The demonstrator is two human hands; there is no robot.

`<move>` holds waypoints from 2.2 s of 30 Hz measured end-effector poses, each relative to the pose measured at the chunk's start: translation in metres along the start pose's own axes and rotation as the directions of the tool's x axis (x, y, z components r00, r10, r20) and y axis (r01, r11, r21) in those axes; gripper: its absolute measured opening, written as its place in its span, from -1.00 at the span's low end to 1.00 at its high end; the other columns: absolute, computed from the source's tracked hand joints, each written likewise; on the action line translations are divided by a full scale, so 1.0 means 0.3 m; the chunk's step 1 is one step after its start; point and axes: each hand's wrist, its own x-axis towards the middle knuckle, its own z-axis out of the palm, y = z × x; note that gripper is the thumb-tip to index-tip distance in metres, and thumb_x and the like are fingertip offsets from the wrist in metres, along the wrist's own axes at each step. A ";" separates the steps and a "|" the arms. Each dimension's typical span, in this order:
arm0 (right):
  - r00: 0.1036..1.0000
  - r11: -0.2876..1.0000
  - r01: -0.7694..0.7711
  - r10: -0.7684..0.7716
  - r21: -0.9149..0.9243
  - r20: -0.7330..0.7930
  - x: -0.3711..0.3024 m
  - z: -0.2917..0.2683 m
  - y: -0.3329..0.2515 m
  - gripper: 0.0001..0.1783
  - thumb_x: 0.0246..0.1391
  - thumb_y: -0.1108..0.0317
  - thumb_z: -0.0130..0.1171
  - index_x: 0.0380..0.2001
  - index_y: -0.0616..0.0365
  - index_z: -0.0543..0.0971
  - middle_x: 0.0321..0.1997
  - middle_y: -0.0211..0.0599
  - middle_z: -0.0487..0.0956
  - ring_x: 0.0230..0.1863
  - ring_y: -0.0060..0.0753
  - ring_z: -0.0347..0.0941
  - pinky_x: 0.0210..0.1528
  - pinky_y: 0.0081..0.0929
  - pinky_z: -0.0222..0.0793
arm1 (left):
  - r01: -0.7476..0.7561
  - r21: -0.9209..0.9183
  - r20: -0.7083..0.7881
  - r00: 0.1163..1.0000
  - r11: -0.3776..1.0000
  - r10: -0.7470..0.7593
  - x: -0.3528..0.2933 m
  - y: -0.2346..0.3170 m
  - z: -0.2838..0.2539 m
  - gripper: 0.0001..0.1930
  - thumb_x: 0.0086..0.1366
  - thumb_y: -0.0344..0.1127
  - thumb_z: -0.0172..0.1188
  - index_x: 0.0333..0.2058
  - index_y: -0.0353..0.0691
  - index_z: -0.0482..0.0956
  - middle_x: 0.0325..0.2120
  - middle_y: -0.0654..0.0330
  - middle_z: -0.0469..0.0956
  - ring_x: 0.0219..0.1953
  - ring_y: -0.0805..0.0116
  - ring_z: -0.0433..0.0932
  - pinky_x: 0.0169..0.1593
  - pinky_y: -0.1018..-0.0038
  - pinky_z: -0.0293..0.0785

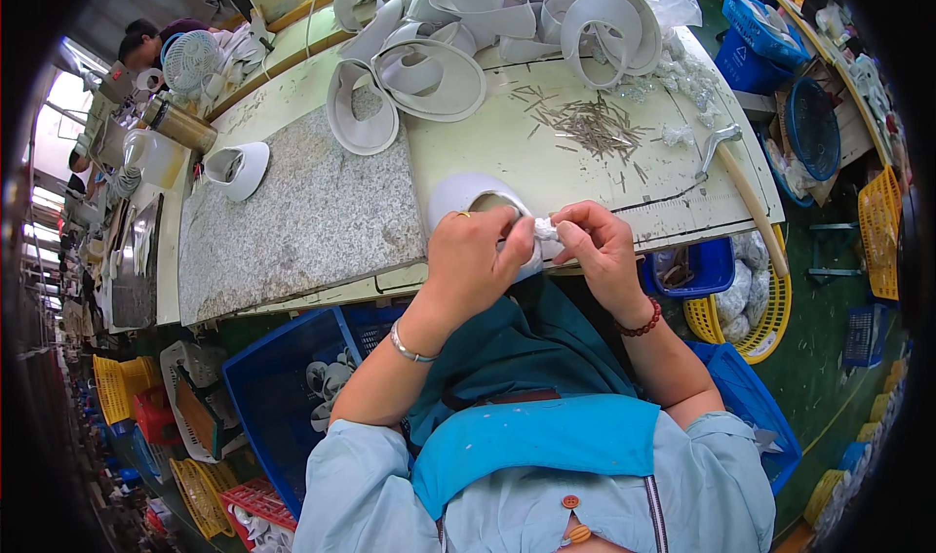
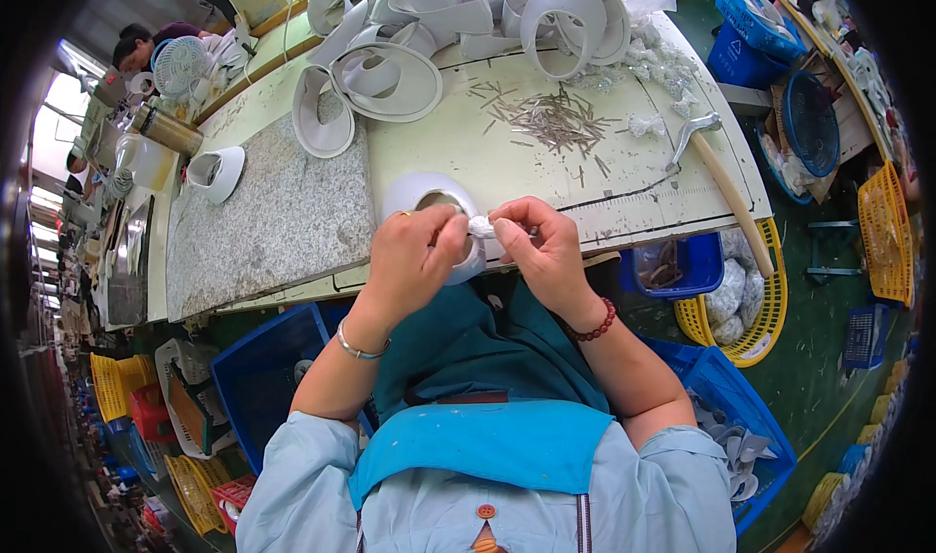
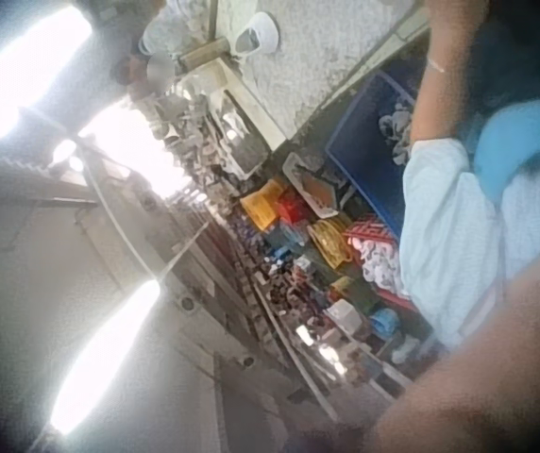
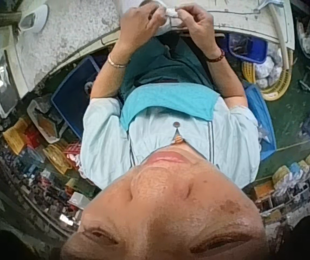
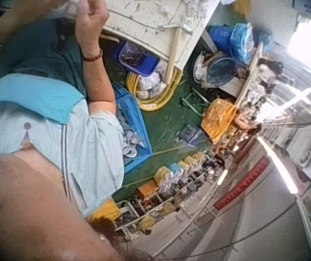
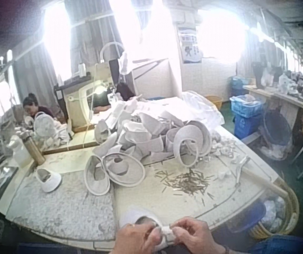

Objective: The person attaches decorative ornaments into shoe components by hand and taps the assembled pieces with a small hammer.

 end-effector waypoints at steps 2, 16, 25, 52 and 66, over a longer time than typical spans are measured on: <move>0.996 0.979 0.077 -0.068 0.188 -0.052 -0.004 0.041 0.001 -0.84 0.21 0.41 0.13 -0.24 0.29 0.57 -0.30 -0.41 0.58 -0.36 -0.73 0.43 -0.34 -0.70 0.42 | 0.136 -0.077 0.042 0.990 0.988 -0.133 0.012 -0.014 0.020 -0.75 0.28 -0.21 0.17 -0.39 -0.33 0.61 -0.58 0.16 0.58 -0.53 0.28 0.56 -0.37 0.41 0.42; 0.804 0.803 0.594 -0.592 -0.051 0.052 -0.057 0.046 -0.113 -0.80 -0.10 0.63 0.19 -0.32 0.25 0.58 -0.33 -0.15 0.62 -0.14 -0.17 0.62 -0.23 -0.45 0.50 | 0.000 -0.995 0.026 0.964 -0.098 -0.263 -0.105 -0.022 0.016 -0.72 0.26 -0.58 0.09 -0.04 -0.30 0.49 -0.15 0.12 0.61 -0.15 0.40 0.61 -0.01 0.43 0.54; 0.897 0.875 0.435 -0.401 -0.213 0.184 -0.034 0.064 -0.027 -0.82 -0.16 0.55 0.22 -0.38 0.18 0.60 -0.46 -0.24 0.56 -0.48 -0.31 0.52 -0.39 -0.43 0.44 | 0.310 -0.946 0.261 0.903 0.097 -0.342 -0.086 -0.054 -0.011 -0.50 0.27 -0.42 0.07 0.20 -0.26 0.28 -0.21 0.10 0.58 -0.15 0.37 0.61 -0.12 0.47 0.56; 0.662 0.438 0.744 -0.584 -0.505 0.469 -0.025 0.037 -0.096 -0.86 -0.14 0.48 0.24 -0.42 0.12 0.53 -0.41 -0.33 0.46 -0.50 -0.29 0.40 -0.36 -0.35 0.35 | 0.281 -0.908 0.190 0.937 0.311 -0.292 -0.059 -0.006 0.015 -0.69 0.43 -0.24 -0.02 -0.05 -0.33 0.55 -0.37 0.29 0.58 -0.36 0.57 0.51 -0.22 0.58 0.46; 0.956 0.919 0.286 -0.255 -0.272 0.143 -0.059 -0.008 -0.128 -0.82 0.16 0.41 0.25 -0.18 0.21 0.55 -0.28 -0.23 0.57 -0.46 -0.53 0.44 -0.41 -0.58 0.37 | -0.060 -0.536 -0.121 0.993 0.842 -0.006 -0.119 0.004 0.076 -0.34 0.31 -0.69 -0.09 0.37 -0.20 0.06 -0.04 0.11 0.56 -0.15 0.49 0.53 -0.09 0.60 0.43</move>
